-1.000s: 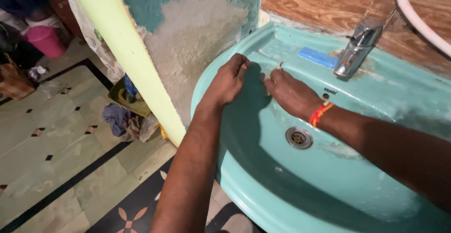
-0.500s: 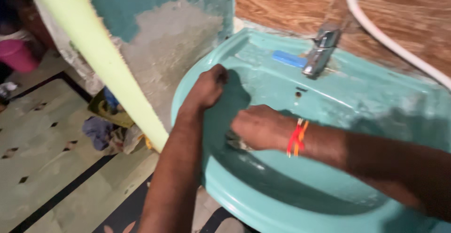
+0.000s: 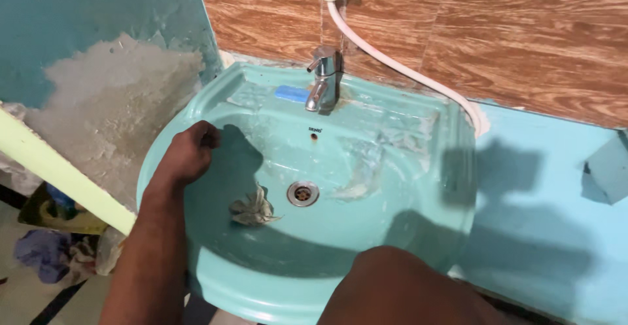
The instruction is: The person scrubs a light blue bathroom sink with a small cloth under running water. They repeatedly wipe the basin, faucet, and surrounding surfaces, rinsing the cloth and wringing it out as needed. The task continues throughout the clip with no final state shown.
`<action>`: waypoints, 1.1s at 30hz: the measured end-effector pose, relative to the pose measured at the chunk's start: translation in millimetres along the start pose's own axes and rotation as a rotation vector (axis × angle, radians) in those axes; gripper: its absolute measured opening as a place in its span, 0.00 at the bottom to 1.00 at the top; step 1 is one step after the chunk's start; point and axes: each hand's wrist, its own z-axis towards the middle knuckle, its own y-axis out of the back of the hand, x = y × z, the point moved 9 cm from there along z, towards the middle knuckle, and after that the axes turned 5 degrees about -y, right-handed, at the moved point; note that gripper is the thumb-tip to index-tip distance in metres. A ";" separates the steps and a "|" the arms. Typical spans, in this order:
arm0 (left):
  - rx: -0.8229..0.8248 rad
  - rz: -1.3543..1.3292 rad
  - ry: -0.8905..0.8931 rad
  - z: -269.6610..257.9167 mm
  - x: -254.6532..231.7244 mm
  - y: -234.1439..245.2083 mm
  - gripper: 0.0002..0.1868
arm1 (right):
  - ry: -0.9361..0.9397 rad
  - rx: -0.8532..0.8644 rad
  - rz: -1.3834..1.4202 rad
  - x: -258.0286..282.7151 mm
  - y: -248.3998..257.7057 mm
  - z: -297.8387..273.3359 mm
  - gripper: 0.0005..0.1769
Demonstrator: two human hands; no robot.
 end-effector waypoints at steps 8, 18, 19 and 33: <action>0.012 0.031 0.018 4.4 13.1 -8.8 0.17 | 0.025 -0.009 -0.026 27.2 7.3 7.5 0.09; -0.063 -0.064 -0.115 7.7 11.3 -1.8 0.18 | -0.007 0.227 -0.046 0.1 -76.1 100.8 0.08; -0.068 -0.071 -0.123 6.4 10.6 -0.2 0.18 | -0.023 0.277 -0.054 -13.3 -91.6 110.5 0.08; 0.006 -0.133 -0.065 7.1 3.1 -5.8 0.19 | 0.225 0.168 0.721 1.4 -191.4 98.3 0.13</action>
